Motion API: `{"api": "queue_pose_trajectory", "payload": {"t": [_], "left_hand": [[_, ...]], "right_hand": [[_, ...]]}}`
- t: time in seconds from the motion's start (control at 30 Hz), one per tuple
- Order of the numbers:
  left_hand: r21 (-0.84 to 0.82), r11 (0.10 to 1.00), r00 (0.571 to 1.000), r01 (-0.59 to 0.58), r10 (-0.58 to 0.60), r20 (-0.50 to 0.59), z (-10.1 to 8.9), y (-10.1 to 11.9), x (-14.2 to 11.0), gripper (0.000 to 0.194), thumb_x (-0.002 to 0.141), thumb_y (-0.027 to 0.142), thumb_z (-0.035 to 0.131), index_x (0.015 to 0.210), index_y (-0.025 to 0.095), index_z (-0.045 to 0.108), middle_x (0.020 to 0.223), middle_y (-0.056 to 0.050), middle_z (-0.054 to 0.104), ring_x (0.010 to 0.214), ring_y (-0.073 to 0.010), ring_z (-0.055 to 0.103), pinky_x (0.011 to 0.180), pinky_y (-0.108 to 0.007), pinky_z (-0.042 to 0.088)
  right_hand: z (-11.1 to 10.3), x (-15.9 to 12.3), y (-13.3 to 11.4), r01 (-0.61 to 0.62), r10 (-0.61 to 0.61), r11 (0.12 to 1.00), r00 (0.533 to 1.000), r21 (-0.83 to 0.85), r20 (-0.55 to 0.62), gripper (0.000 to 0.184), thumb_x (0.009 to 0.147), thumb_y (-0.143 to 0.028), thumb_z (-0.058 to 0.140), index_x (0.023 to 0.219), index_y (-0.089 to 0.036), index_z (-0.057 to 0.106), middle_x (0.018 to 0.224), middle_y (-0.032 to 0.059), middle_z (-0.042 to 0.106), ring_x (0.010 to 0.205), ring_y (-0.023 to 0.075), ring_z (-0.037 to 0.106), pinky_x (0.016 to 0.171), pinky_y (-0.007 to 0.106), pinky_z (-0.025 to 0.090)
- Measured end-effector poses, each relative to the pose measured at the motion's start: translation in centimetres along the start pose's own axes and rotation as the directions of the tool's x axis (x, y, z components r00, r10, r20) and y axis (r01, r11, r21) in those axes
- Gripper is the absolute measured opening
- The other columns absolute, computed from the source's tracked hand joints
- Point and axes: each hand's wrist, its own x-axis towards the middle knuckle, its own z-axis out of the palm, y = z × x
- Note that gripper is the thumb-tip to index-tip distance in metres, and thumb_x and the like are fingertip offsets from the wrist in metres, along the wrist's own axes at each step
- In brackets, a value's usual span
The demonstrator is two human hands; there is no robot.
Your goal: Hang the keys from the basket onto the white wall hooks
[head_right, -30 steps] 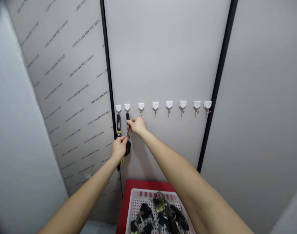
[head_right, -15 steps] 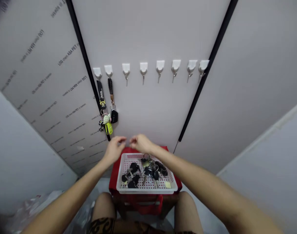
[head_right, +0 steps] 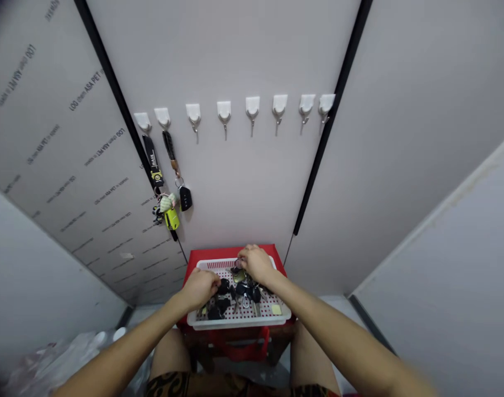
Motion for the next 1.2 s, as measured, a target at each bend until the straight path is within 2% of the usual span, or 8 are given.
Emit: {"api": "queue_pose_trajectory", "payload": {"t": [0.13, 0.3, 0.43, 0.57, 0.7, 0.93, 1.03, 1.2], "left_hand": [[-0.045, 0.999, 1.0, 0.006, -0.005, 0.023, -0.3, 0.4, 0.2, 0.02, 0.061, 0.016, 0.04, 0.071, 0.02, 0.057, 0.077, -0.004, 0.06, 0.075, -0.0174, 0.051, 0.068, -0.029, 0.032], [-0.125, 0.991, 0.997, 0.04, -0.048, -0.06, 0.5, 0.9, 1.2, 0.024, 0.062, 0.02, 0.04, 0.082, 0.019, 0.054, 0.085, -0.005, 0.057, 0.08, -0.0172, 0.05, 0.069, -0.027, 0.034], [-0.28, 0.956, 0.982, 0.09, -0.132, -0.134, 1.7, 1.7, 2.5, 0.031, 0.062, 0.022, 0.042, 0.091, 0.016, 0.05, 0.092, -0.008, 0.054, 0.086, -0.0171, 0.047, 0.073, -0.025, 0.034], [-0.481, 0.875, 0.964, 0.053, -0.171, -0.204, 2.1, 2.2, 3.1, 0.035, 0.061, 0.019, 0.043, 0.096, 0.014, 0.047, 0.091, -0.007, 0.054, 0.084, -0.0153, 0.047, 0.074, -0.025, 0.034], [-0.626, 0.778, 0.946, -0.061, -0.155, -0.285, 1.0, 2.3, 3.0, 0.026, 0.063, 0.021, 0.043, 0.087, 0.014, 0.052, 0.084, -0.005, 0.055, 0.077, -0.0128, 0.048, 0.071, -0.024, 0.036], [-0.764, 0.593, 0.865, -0.255, -0.213, -0.454, -3.9, 1.8, 3.5, 0.027, 0.064, 0.023, 0.044, 0.088, 0.012, 0.052, 0.084, -0.006, 0.057, 0.073, -0.0116, 0.049, 0.068, -0.023, 0.038], [-0.74, 0.578, 0.794, -0.344, -0.242, -0.558, -7.6, 1.4, 3.9, 0.026, 0.063, 0.024, 0.044, 0.084, 0.011, 0.054, 0.081, -0.006, 0.057, 0.072, -0.0118, 0.049, 0.066, -0.023, 0.038], [-0.707, 0.552, 0.649, -0.441, -0.348, -0.677, -15.2, 0.8, 4.6, 0.023, 0.061, 0.023, 0.046, 0.078, 0.011, 0.057, 0.073, -0.003, 0.059, 0.064, -0.01, 0.049, 0.06, -0.02, 0.038]], "right_hand": [[0.0, -0.2, -0.3, 0.045, -0.045, 0.998, 0.999, -0.041, 0.005, 0.016, 0.069, -0.019, 0.039, 0.071, -0.018, 0.055, 0.076, 0.0035, 0.055, 0.075, 0.0133, 0.044, 0.066, 0.022, 0.031], [-0.1, -0.3, -0.2, 0.059, -0.057, 0.988, 0.998, -0.141, 0.018, 0.016, 0.067, -0.018, 0.042, 0.079, -0.019, 0.053, 0.081, 0.0047, 0.054, 0.078, 0.0157, 0.044, 0.065, 0.025, 0.03], [-0.2, -0.2, -0.2, 0.038, -0.039, 0.992, 0.999, -0.121, -0.004, 0.013, 0.068, -0.02, 0.041, 0.068, -0.018, 0.053, 0.073, 0.0044, 0.056, 0.073, 0.0147, 0.046, 0.064, 0.024, 0.03], [-1.0, -0.3, -0.4, -0.007, 0.018, 0.994, 0.995, 0.109, -0.094, 0.018, 0.07, -0.024, 0.036, 0.065, -0.017, 0.051, 0.063, 0.0022, 0.056, 0.06, 0.0109, 0.047, 0.057, 0.021, 0.032], [-2.9, 0.0, -1.1, -0.011, 0.071, 0.912, 0.989, 0.41, -0.132, 0.016, 0.068, -0.025, 0.036, 0.062, -0.015, 0.047, 0.054, -0.0007, 0.051, 0.048, 0.0078, 0.043, 0.049, 0.019, 0.032], [-8.1, 2.6, -3.4, 0.038, 0.089, 0.7, 0.986, 0.713, -0.14, 0.01, 0.064, -0.025, 0.038, 0.06, -0.016, 0.041, 0.045, -0.0045, 0.043, 0.041, 0.0062, 0.041, 0.045, 0.019, 0.035], [-11.0, 4.8, -4.9, 0.139, 0.085, 0.681, 0.96, 0.719, -0.266, 0.01, 0.063, -0.024, 0.04, 0.059, -0.016, 0.042, 0.044, -0.0046, 0.044, 0.041, 0.0063, 0.042, 0.045, 0.019, 0.036], [-15.9, 8.8, -7.8, 0.259, 0.142, 0.691, 0.867, 0.675, -0.477, 0.011, 0.062, -0.026, 0.042, 0.06, -0.015, 0.044, 0.044, -0.0042, 0.046, 0.04, 0.0068, 0.046, 0.047, 0.02, 0.039]]}}
